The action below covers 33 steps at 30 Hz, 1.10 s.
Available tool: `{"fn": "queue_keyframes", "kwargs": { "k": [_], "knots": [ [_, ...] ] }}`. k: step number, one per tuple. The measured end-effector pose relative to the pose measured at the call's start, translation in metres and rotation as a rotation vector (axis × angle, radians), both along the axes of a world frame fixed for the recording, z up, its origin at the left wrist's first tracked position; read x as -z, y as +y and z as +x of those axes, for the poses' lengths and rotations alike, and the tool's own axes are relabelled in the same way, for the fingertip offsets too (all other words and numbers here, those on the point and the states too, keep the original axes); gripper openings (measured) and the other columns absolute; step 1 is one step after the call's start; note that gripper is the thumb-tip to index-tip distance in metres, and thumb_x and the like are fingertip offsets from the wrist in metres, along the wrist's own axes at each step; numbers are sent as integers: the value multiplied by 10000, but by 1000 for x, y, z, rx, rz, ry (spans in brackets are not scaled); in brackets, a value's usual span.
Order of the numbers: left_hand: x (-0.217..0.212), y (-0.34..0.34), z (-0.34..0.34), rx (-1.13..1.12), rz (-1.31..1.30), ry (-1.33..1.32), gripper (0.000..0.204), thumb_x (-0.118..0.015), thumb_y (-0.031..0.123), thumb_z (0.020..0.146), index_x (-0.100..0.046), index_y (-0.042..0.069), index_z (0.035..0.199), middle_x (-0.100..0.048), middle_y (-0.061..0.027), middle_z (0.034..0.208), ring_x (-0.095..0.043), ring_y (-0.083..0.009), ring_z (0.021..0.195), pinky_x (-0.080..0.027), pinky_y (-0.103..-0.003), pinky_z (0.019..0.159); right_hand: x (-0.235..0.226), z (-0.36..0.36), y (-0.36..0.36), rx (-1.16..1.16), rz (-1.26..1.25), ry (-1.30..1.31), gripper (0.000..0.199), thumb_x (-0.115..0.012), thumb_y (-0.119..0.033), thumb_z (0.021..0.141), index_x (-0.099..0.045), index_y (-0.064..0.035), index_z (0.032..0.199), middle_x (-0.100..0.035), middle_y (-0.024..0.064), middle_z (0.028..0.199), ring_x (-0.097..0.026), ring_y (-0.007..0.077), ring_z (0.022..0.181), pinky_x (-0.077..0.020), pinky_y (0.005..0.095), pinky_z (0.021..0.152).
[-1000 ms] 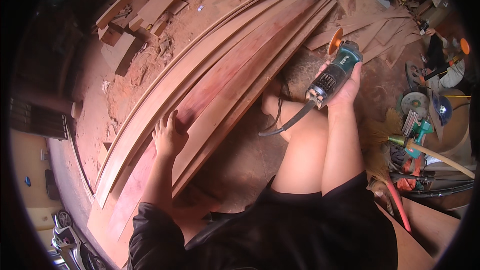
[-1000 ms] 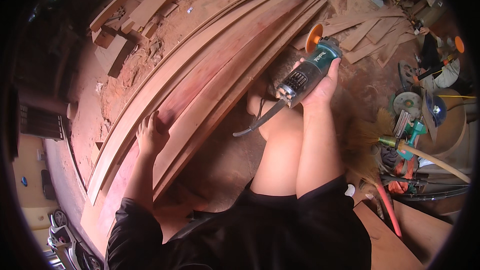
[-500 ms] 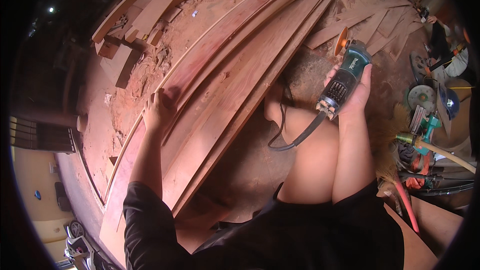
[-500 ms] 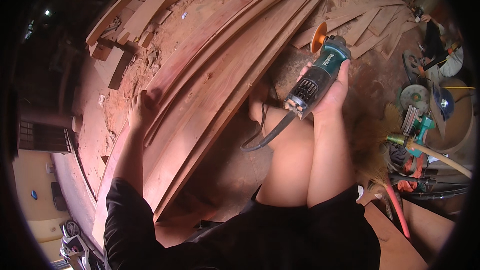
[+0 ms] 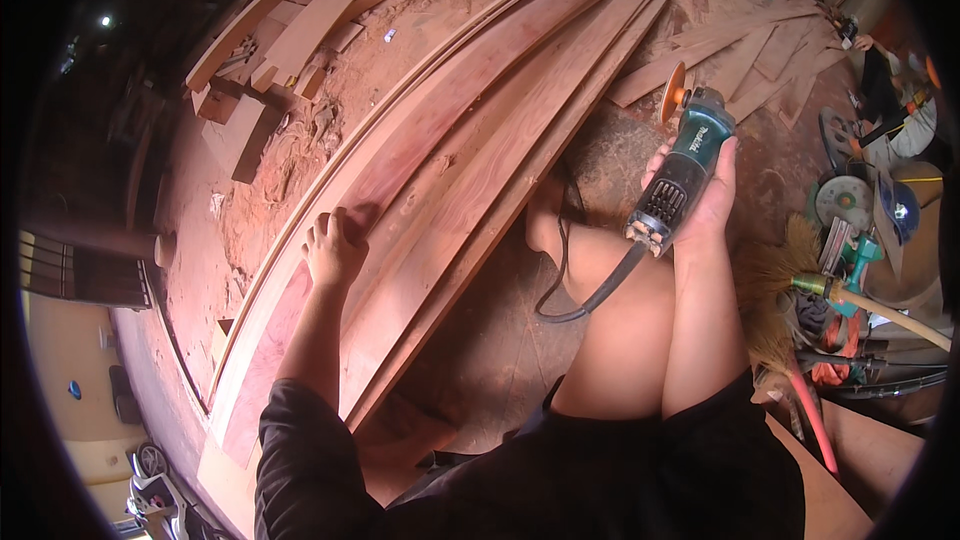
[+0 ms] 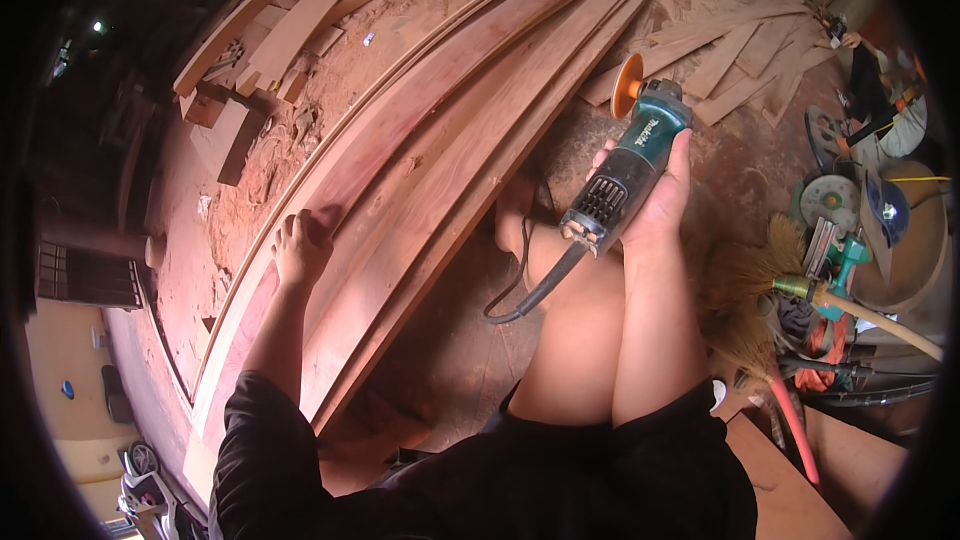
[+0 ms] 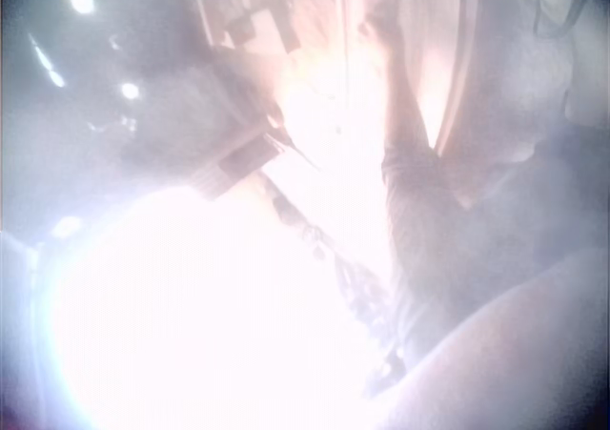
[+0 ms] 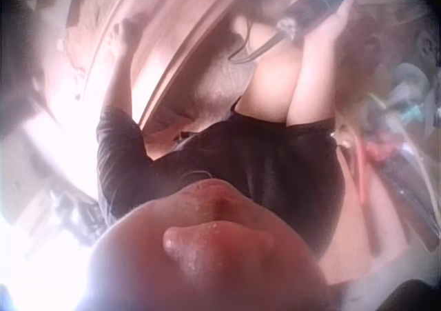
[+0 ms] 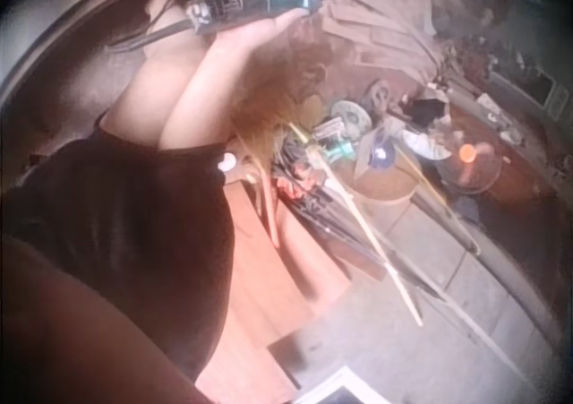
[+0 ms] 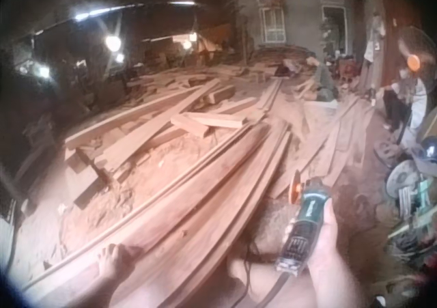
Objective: The person uses an angle grinder with a sanding disc to sand the surface of a long wooden plank. They sit on the floor and move the tool back and forth along the plank, occasionally adjusting their position and the plank's orientation.
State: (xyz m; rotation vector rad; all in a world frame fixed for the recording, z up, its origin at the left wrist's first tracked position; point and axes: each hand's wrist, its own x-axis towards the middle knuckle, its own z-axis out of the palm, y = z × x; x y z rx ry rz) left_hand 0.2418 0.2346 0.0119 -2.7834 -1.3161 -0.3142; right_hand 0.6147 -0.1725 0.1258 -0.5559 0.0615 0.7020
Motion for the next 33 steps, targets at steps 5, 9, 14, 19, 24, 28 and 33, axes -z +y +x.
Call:
{"fn": "queue_keyframes", "kwargs": {
  "k": [5, 9, 14, 19, 24, 28, 33],
  "knots": [
    [-7, -1, -1, -31, -82, -10, 689, -787, 257, 828, -538, 205, 1469, -605, -133, 1416, -575, -412, 1317, -471, -622, 1070, -6, -7, 5, 19, -39, -20, 847, -470, -831, 1001, -632, -4, 1089, -659, 129, 947, -675, 301, 826, -587, 436, 717],
    [-15, -5, 7, -50, -117, -61, 677, -818, 291, 831, -557, 198, 1449, -621, -137, 1420, -583, -420, 1323, -477, -637, 1067, -8, -8, 2, 68, -74, 4, 846, -476, -827, 1000, -627, 0, 1091, -663, 142, 965, -673, 306, 838, -591, 438, 721],
    [-30, 44, 14, -88, -523, -9, 654, -804, 502, 925, -598, 167, 1448, -631, -160, 1496, -557, -409, 1415, -427, -647, 1145, -3, -6, 3, 33, -57, 11, 847, -494, -819, 998, -627, 9, 1117, -672, 140, 998, -669, 306, 862, -594, 438, 733],
    [-19, 61, -2, -283, -142, 221, 653, -742, 565, 973, -604, 152, 1460, -735, -170, 1358, -663, -394, 1318, -410, -593, 1184, 10, 0, 1, -2, -16, 24, 878, -484, -834, 992, -609, 9, 1204, -681, 186, 1064, -686, 344, 920, -591, 484, 807],
    [34, -3, -19, -20, -456, -73, 638, -622, 603, 1038, -596, 140, 1477, -684, -188, 1434, -622, -373, 1381, -368, -584, 1226, 18, 5, -5, -47, -52, 41, 902, -480, -829, 997, -598, 27, 1255, -684, 200, 1088, -694, 351, 934, -601, 494, 836],
    [42, -128, -69, -119, -464, 86, 768, -689, 575, 1000, -475, 162, 1611, -461, -72, 1685, -341, -312, 1610, -257, -648, 1281, 27, 15, -8, 50, -94, 13, 867, -468, -765, 1043, -562, 48, 1330, -670, 266, 1135, -685, 407, 1016, -611, 540, 910],
    [58, -167, -179, -326, -268, 267, 997, -705, 703, 914, -377, 162, 1683, -377, -54, 1757, -278, -313, 1648, -199, -706, 1281, 33, 15, -7, 56, -44, 2, 870, -438, -729, 1074, -535, 79, 1379, -663, 286, 1170, -672, 421, 1060, -607, 532, 949]
  ]
}}
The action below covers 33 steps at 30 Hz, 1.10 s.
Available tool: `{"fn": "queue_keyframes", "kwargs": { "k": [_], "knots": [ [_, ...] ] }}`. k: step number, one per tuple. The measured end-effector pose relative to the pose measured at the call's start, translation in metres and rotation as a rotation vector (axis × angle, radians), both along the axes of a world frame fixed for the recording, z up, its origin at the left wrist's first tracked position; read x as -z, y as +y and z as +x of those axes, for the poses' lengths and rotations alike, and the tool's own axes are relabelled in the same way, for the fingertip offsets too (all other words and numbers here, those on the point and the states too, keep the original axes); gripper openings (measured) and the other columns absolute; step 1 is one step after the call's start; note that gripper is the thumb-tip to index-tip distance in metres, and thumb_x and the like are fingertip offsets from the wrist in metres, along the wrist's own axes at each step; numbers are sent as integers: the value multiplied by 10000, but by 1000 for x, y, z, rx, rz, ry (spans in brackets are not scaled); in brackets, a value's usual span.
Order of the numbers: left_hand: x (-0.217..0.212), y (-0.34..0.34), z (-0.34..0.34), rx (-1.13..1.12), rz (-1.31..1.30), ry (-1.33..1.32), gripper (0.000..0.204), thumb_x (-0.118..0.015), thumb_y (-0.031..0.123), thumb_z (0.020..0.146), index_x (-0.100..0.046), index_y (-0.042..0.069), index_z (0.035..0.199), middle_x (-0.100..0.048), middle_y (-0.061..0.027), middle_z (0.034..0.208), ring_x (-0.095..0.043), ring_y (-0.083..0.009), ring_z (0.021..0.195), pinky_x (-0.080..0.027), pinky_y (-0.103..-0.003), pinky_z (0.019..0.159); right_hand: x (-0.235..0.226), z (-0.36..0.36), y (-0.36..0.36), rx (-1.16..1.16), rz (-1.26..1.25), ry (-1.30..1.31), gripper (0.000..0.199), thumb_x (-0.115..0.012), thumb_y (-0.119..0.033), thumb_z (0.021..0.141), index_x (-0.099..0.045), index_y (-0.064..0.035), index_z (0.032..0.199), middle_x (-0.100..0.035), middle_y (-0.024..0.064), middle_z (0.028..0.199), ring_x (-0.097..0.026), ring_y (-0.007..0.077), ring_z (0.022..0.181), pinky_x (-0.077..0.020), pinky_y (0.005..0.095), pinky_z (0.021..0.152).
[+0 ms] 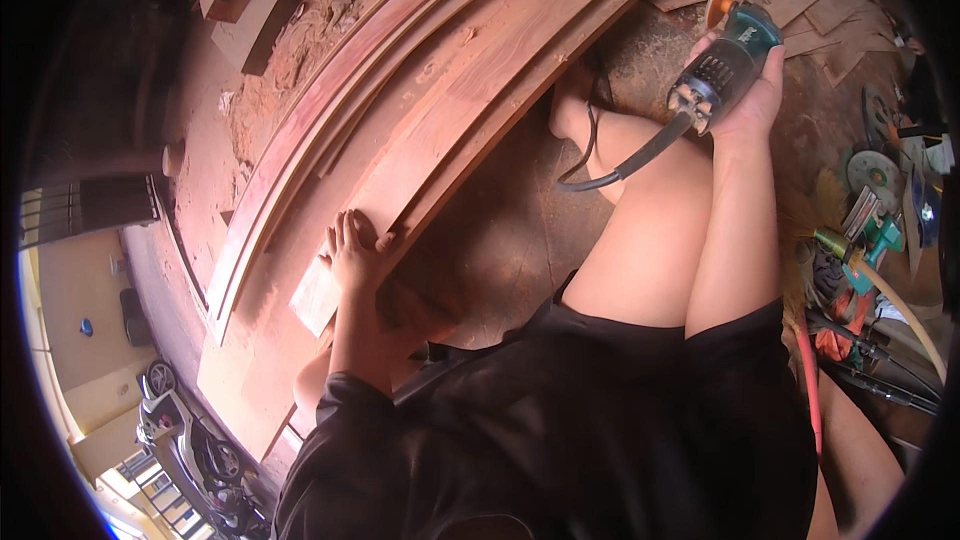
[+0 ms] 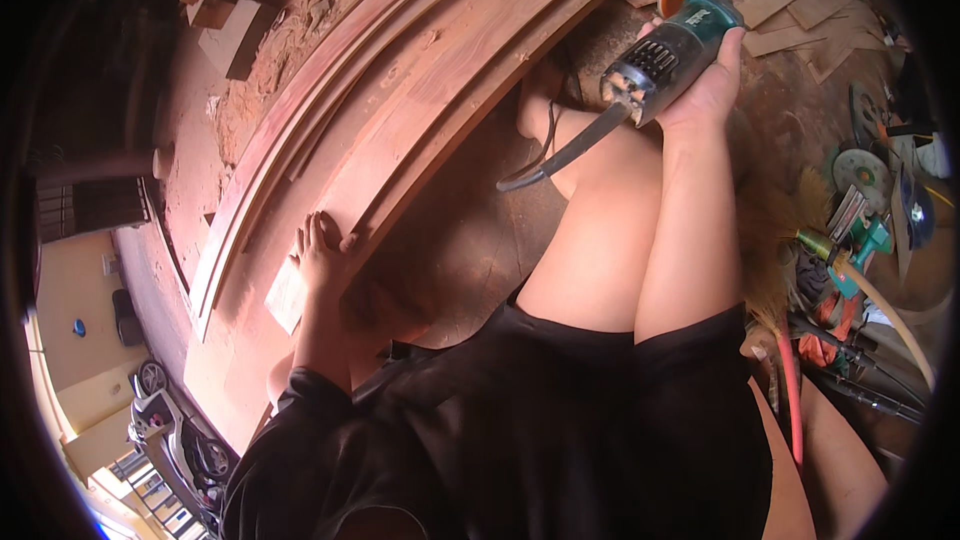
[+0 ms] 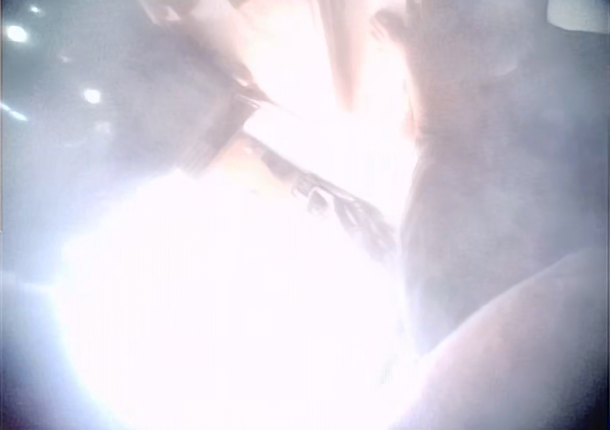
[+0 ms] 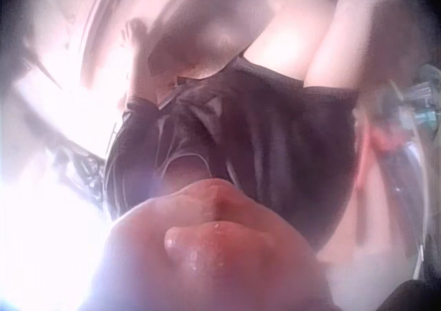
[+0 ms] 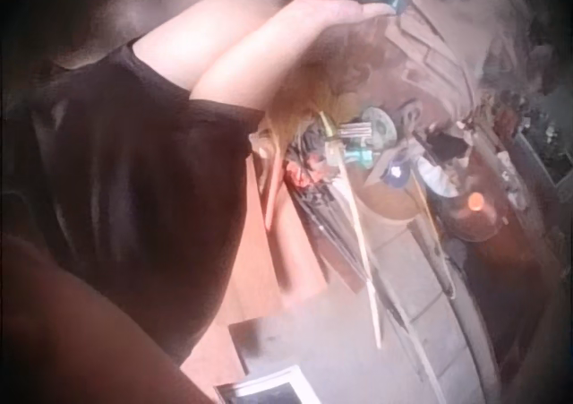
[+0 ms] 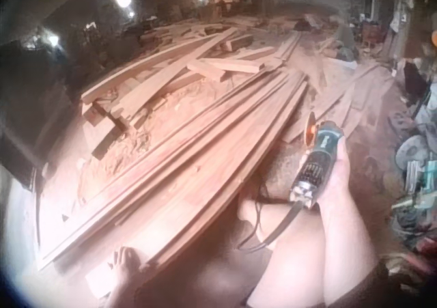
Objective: The person uses an angle grinder with a sanding disc to sand the surface of a long wooden plank. They sit on the floor and move the tool back and forth along the plank, occasionally adjusting their position and the plank's orientation.
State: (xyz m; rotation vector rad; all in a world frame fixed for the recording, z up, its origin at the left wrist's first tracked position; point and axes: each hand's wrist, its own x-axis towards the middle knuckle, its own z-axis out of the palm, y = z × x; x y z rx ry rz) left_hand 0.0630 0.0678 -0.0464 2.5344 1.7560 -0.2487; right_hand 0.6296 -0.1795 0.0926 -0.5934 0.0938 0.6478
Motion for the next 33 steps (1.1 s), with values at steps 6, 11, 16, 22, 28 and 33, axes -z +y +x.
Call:
{"fn": "queue_keyframes", "kwargs": {
  "k": [6, 11, 16, 22, 28, 33],
  "knots": [
    [14, -6, -43, 92, 86, -32, 915, -661, 650, 973, -366, 170, 1694, -354, -93, 1763, -276, -373, 1642, -192, -748, 1259, 2, -6, 4, -23, -63, -82, 920, -315, -772, 1078, -530, 62, 1403, -631, 256, 1218, -630, 409, 1082, -573, 546, 944],
    [52, -33, -29, -38, 187, -132, 683, -528, 488, 1086, -381, 215, 1694, -344, -76, 1776, -262, -340, 1658, -159, -674, 1304, 8, 4, -2, -218, 212, -114, 871, -360, -770, 1053, -618, 13, 1334, -656, 224, 1202, -637, 384, 1073, -550, 532, 963],
    [47, -37, -38, 22, 231, -166, 569, -480, 393, 1119, -434, 225, 1661, -398, -61, 1745, -336, -325, 1624, -242, -662, 1274, -10, -24, 33, -56, 245, -69, 935, -345, -822, 1003, -677, 17, 1248, -691, 195, 1201, -646, 349, 1080, -543, 545, 964],
    [-6, -6, -35, 173, 163, -201, 296, -615, 394, 1052, -664, 146, 1204, -764, -80, 1254, -744, -346, 1126, -581, -507, 945, -30, -72, 58, -110, 270, -217, 937, -303, -859, 1007, -636, -54, 1351, -703, 179, 1235, -668, 377, 1113, -538, 566, 1025],
    [-16, 84, -80, 25, 106, -47, 451, -492, 519, 1110, -695, 117, 1094, -791, -164, 1107, -759, -397, 1040, -606, -531, 872, -21, -85, 84, -239, 507, -127, 1018, -401, -943, 917, -620, -11, 1265, -611, 170, 1151, -592, 322, 1047, -510, 521, 948],
    [16, 88, -74, -47, 261, -129, 478, -448, 490, 1129, -712, 109, 1012, -791, -196, 1025, -761, -422, 974, -599, -553, 875, -14, -81, 71, -261, 511, -134, 999, -395, -917, 935, -618, 1, 1258, -601, 171, 1177, -587, 326, 1058, -508, 523, 955]
  ]
}}
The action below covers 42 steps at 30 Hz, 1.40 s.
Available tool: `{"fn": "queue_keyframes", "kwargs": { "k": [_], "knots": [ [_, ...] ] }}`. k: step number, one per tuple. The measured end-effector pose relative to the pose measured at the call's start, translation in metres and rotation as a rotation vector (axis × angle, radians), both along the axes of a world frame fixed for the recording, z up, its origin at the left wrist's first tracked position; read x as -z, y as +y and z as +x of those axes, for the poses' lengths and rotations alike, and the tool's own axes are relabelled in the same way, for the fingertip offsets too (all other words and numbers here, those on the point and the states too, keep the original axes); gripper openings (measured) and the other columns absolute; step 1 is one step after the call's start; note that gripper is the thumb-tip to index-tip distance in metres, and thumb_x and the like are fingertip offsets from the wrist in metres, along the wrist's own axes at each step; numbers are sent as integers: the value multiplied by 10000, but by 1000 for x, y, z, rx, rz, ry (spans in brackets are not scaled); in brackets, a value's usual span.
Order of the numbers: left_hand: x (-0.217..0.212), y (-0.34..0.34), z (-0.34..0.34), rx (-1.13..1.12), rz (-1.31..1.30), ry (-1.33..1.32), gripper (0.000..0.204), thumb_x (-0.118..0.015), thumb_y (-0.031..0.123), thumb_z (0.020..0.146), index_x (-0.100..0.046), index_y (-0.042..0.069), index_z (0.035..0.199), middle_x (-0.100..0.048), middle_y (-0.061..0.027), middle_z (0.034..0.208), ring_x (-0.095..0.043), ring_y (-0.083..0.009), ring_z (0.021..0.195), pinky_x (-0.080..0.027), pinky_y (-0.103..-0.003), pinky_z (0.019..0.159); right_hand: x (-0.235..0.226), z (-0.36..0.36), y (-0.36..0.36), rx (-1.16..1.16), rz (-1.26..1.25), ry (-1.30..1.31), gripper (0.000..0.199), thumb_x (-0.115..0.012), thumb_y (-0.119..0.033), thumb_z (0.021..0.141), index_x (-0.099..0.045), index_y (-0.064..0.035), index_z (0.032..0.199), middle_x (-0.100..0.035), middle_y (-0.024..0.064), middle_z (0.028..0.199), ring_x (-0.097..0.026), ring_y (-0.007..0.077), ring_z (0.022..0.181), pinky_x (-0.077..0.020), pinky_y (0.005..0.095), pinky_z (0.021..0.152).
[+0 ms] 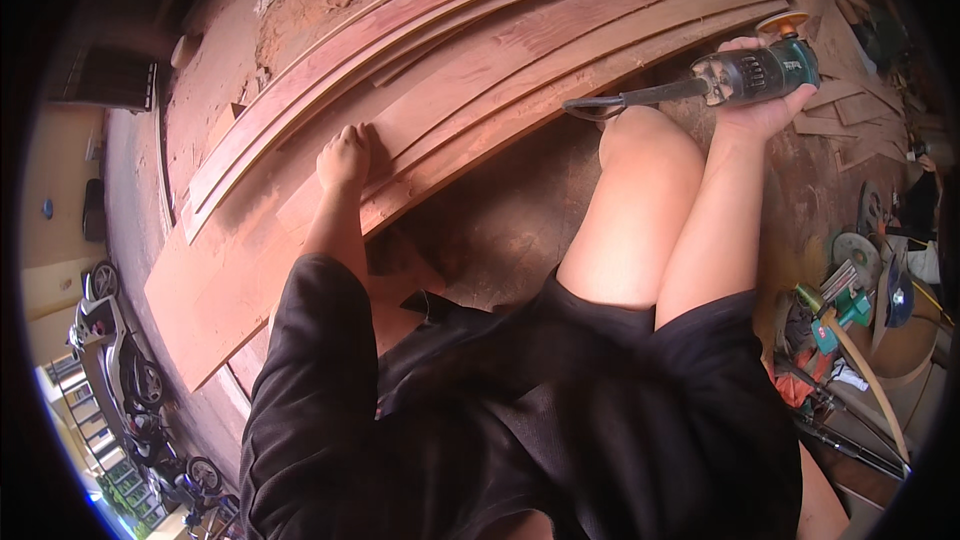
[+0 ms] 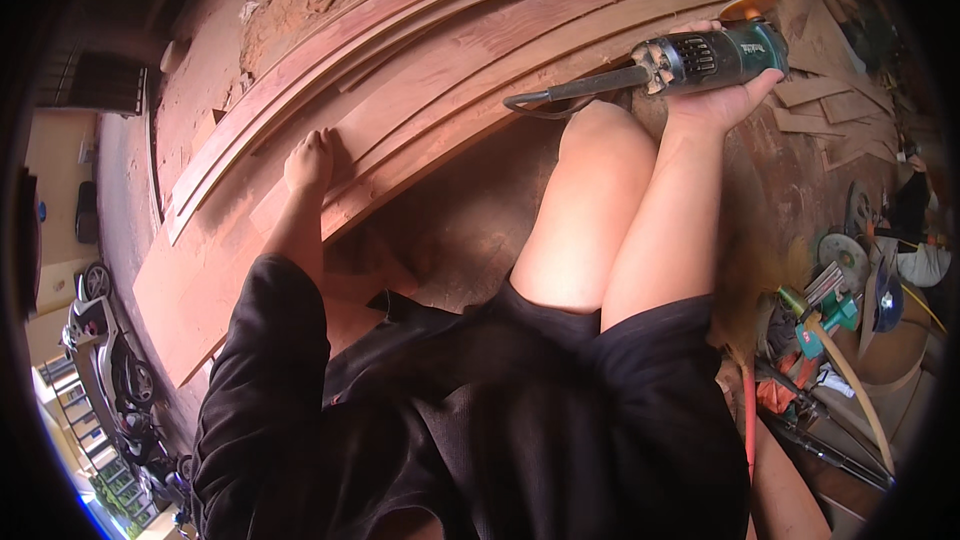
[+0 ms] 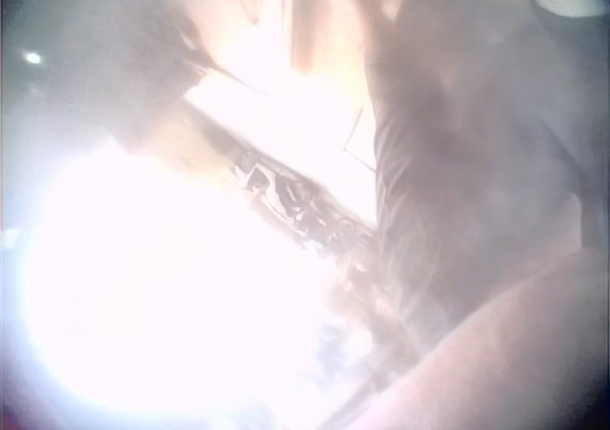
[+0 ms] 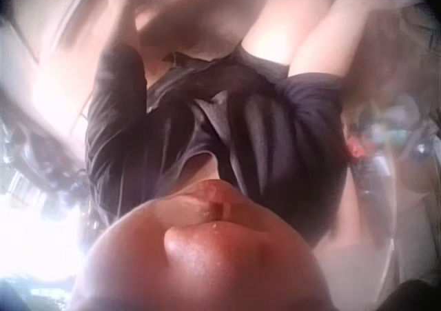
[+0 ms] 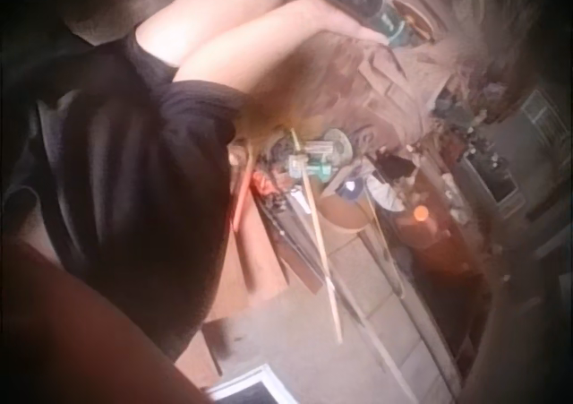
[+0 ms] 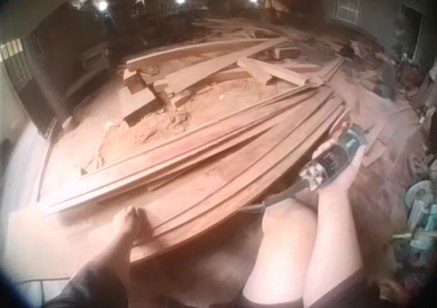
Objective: The person uses an angle grinder with a sanding disc to sand the surface of a long wooden plank. They sit on the floor and move the tool back and forth along the plank, occasionally adjusting their position and the plank's orientation.
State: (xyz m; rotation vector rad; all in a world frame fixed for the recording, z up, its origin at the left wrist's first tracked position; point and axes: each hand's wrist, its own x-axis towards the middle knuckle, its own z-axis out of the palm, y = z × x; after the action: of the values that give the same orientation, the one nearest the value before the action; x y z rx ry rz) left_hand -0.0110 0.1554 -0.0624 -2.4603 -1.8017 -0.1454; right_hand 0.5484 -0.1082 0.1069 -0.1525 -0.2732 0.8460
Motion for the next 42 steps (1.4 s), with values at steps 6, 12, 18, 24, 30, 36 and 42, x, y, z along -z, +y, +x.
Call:
{"fn": "queue_keyframes", "kwargs": {
  "k": [6, 12, 18, 24, 30, 36, 42],
  "knots": [
    [8, 6, -1, -9, -40, -51, 482, -454, 466, 1129, -710, 94, 963, -782, -216, 998, -755, -428, 946, -605, -540, 843, -7, 12, -14, -35, 27, -3, 896, -442, -865, 952, -656, -34, 1210, -648, 156, 1143, -597, 321, 1063, -530, 531, 945],
    [10, 8, -4, -17, -32, -64, 475, -448, 455, 1132, -708, 90, 974, -782, -216, 991, -751, -437, 944, -596, -545, 857, 2, 11, -18, -55, 52, 23, 928, -430, -893, 938, -671, -65, 1281, -653, 138, 1164, -598, 312, 1080, -528, 540, 960],
    [7, 6, -2, -46, -26, -64, 462, -456, 457, 1119, -758, 119, 1026, -798, -170, 1086, -749, -402, 1013, -579, -533, 922, 6, 22, -22, -157, 43, -22, 902, -748, -787, 765, -624, -16, 1216, -621, 147, 1157, -603, 318, 1112, -506, 527, 1012],
    [3, -6, -6, -205, 182, -69, 416, -505, 427, 1077, -776, 141, 941, -787, -79, 1083, -705, -330, 1126, -510, -510, 1009, 12, 22, -28, -87, -7, 32, 850, -932, -611, 641, -647, -71, 1233, -642, 107, 1154, -633, 291, 1114, -513, 512, 1014],
    [6, -11, -8, -230, 117, -118, 403, -499, 434, 1076, -779, 160, 982, -784, -85, 1124, -706, -311, 1129, -485, -498, 1037, 7, 16, -27, -64, -21, -16, 914, -710, -810, 789, -656, -34, 1269, -655, 112, 1112, -623, 289, 1107, -514, 487, 959],
    [-1, -22, -13, -123, 59, -176, 412, -528, 482, 1068, -750, 135, 1039, -778, -106, 1154, -704, -318, 1156, -476, -506, 1062, 21, 32, -29, -143, 36, 61, 993, -646, -862, 789, -572, 7, 1263, -611, 131, 1168, -620, 306, 1135, -485, 525, 1008],
    [-12, -25, -10, -85, -3, -115, 426, -512, 497, 1075, -711, 136, 1184, -746, -113, 1241, -670, -327, 1234, -459, -508, 1092, 21, 29, -27, -83, 5, 77, 962, -617, -879, 805, -641, -2, 1199, -685, 116, 1057, -679, 295, 1029, -527, 531, 950]
  ]
}}
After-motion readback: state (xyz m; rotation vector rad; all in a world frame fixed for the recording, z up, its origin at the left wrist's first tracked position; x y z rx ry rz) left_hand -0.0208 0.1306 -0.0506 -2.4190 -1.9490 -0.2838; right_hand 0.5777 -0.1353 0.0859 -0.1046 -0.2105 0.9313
